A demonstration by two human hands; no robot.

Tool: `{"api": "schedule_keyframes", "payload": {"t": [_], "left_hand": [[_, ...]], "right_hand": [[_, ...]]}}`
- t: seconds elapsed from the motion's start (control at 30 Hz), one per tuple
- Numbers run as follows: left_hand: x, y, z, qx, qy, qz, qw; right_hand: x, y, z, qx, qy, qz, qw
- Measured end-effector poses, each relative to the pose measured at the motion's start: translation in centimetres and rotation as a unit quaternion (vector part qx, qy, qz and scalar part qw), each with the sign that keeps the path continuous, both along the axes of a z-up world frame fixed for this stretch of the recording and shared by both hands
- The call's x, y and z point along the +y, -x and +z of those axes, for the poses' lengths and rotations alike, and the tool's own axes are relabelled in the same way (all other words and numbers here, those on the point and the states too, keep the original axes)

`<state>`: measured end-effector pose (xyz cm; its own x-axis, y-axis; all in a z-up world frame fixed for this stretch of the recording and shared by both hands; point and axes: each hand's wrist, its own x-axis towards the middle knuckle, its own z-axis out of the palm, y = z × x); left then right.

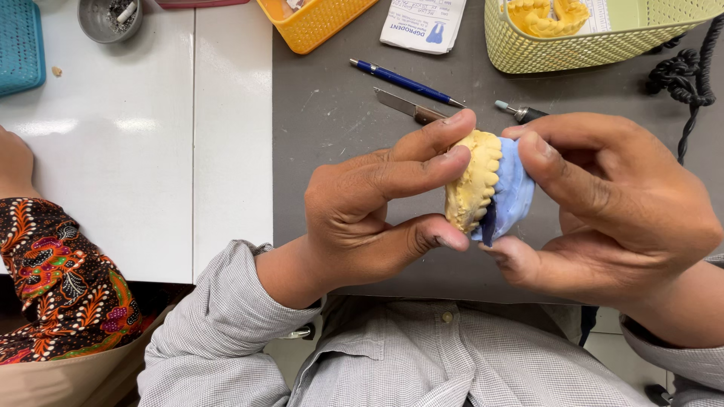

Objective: The person removes a blue dental impression from a yellow plaster model, then uses a rotary tool to grind and shape a small tooth-shaped object. They repeatedly test the fit of the object against the model and continue refining its shape with the rotary tool.

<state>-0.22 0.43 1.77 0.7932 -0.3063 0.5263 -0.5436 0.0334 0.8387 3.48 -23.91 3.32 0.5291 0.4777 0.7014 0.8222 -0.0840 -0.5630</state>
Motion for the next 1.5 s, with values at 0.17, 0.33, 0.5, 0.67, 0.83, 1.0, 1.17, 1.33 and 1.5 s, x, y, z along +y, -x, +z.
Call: {"api": "schedule_keyframes", "payload": {"t": [0.17, 0.33, 0.5, 0.67, 0.83, 1.0, 1.17, 1.33, 1.5], "left_hand": [[0.3, -0.2, 0.0, -0.015, -0.018, -0.003, 1.0], [0.0, -0.1, -0.1, -0.022, -0.008, 0.009, 1.0], [0.0, -0.1, 0.0, -0.021, -0.002, -0.002, 1.0], [0.2, -0.2, 0.1, -0.029, -0.006, -0.012, 0.999], [0.0, -0.1, 0.2, -0.029, -0.006, -0.007, 1.0], [0.2, 0.2, 0.5, -0.029, -0.03, 0.0, 0.999], [0.2, 0.0, 0.6, -0.041, -0.047, 0.005, 0.998], [0.0, 0.0, 0.5, -0.043, -0.035, 0.013, 0.998], [-0.4, 0.1, 0.6, -0.034, -0.017, 0.015, 0.999]], "right_hand": [[-0.3, 0.1, -0.1, 0.059, -0.016, -0.001, 0.998], [-0.1, -0.2, -0.3, 0.004, -0.011, -0.005, 1.0], [-0.1, -0.9, -0.4, -0.02, -0.027, 0.026, 0.999], [-0.5, -1.2, -0.4, -0.027, -0.014, 0.032, 0.999], [-0.4, -0.7, -0.2, -0.026, -0.005, 0.025, 0.999], [-0.1, -1.2, 0.3, -0.083, 0.015, 0.028, 0.996], [-0.1, -1.1, 0.0, -0.021, -0.01, 0.035, 0.999], [-0.4, -0.9, -0.6, -0.044, 0.0, 0.03, 0.999], [-0.6, -1.8, -0.1, -0.098, 0.026, 0.058, 0.993]]}}
